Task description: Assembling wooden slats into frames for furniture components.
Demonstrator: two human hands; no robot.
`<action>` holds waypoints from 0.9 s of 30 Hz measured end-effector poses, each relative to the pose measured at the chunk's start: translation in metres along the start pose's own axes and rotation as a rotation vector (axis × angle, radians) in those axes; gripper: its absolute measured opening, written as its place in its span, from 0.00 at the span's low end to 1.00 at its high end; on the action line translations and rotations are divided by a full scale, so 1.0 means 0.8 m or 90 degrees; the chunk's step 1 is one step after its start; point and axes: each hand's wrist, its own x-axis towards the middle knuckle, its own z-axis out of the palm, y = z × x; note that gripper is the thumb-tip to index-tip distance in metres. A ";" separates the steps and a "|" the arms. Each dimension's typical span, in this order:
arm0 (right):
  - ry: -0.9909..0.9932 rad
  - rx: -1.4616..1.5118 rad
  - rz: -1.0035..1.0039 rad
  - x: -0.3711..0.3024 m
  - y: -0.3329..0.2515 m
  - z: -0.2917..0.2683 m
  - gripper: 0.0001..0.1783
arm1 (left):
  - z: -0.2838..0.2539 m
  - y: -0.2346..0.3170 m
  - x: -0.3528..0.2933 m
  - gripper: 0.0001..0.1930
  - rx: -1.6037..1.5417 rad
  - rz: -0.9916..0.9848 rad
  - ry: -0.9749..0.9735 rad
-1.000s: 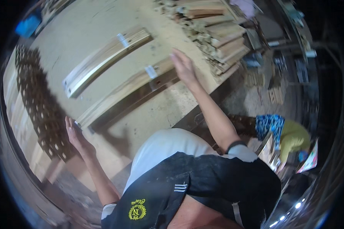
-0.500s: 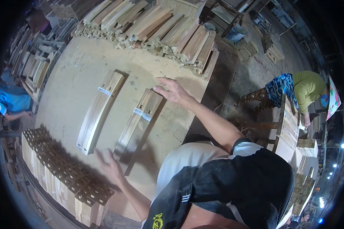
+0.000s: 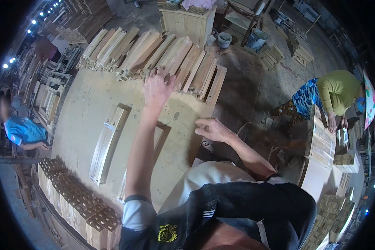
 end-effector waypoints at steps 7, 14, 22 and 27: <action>0.065 0.062 0.033 -0.038 0.077 -0.084 0.21 | -0.007 -0.002 0.051 0.15 0.079 -0.008 0.062; -0.015 0.122 -0.036 -0.003 0.077 -0.116 0.21 | -0.102 -0.023 -0.022 0.18 -0.637 -0.483 0.061; -0.282 0.175 -0.217 0.076 -0.005 -0.078 0.16 | -0.080 0.049 -0.282 0.20 -1.330 -0.723 0.410; -0.350 0.226 -0.239 0.107 -0.023 -0.021 0.14 | -0.051 0.098 -0.364 0.19 -1.358 -0.856 0.524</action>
